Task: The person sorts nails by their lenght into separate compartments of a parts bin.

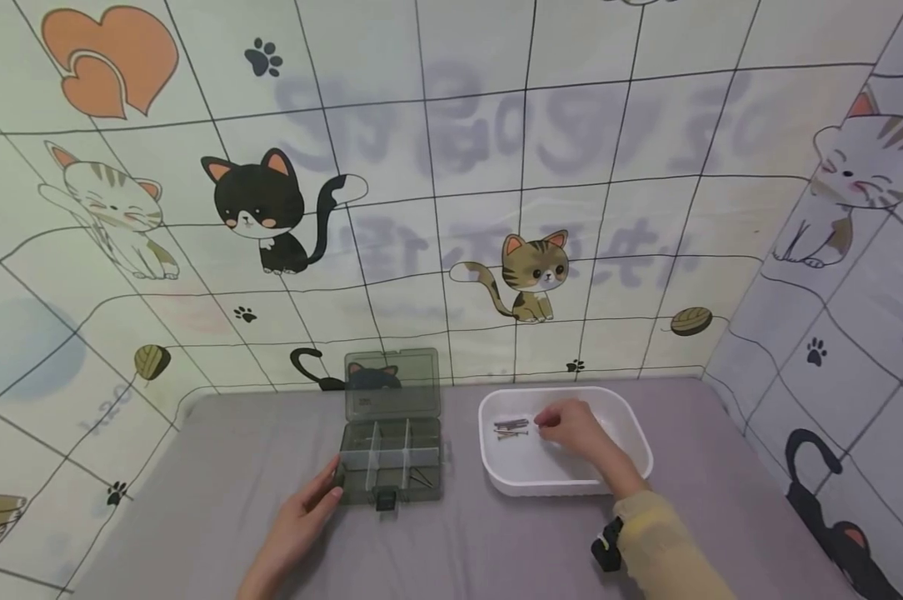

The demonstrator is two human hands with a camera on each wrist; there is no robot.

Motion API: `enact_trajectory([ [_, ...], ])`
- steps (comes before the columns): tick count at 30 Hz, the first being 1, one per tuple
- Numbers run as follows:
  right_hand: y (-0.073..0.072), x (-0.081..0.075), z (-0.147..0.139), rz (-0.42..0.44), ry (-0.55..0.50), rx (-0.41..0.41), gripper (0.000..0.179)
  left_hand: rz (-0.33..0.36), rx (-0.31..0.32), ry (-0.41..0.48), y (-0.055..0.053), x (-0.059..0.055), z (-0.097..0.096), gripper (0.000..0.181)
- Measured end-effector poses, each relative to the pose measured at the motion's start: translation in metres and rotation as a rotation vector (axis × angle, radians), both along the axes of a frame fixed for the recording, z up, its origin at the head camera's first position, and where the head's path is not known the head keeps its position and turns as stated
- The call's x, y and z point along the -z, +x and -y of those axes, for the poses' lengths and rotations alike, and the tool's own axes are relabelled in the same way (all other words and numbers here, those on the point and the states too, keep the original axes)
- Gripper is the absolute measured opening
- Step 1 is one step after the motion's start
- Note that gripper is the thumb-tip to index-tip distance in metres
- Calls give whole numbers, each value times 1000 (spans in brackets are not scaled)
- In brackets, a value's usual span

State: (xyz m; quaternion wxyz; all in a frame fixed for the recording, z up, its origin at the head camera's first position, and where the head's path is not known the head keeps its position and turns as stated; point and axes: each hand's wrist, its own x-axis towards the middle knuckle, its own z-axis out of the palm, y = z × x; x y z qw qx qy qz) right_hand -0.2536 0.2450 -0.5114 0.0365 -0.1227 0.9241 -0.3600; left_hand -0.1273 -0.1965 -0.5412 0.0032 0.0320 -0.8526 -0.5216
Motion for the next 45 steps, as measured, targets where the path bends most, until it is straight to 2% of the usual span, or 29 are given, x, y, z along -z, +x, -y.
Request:
enact_trajectory([
  [4,-4,5,7,-5,25,-26,15,-2,-1,-2,-1,1,-1,52],
  [12,-8,9,19,0,39,-21,15,-12,0,10,-1,3,-2,51],
  [18,-9,10,25,-38,42,-61,16,-13,-1,13,-1,3,0,51],
  [33,-7,8,27,-51,64,-72,9,-9,3,0,-2,0,0,51],
  [41,-8,10,26,-94,96,-127,6,2,-5,-13,-1,1,0,51],
  [45,-10,10,29,-82,112,-137,8,1,-2,-10,-1,2,1,51],
])
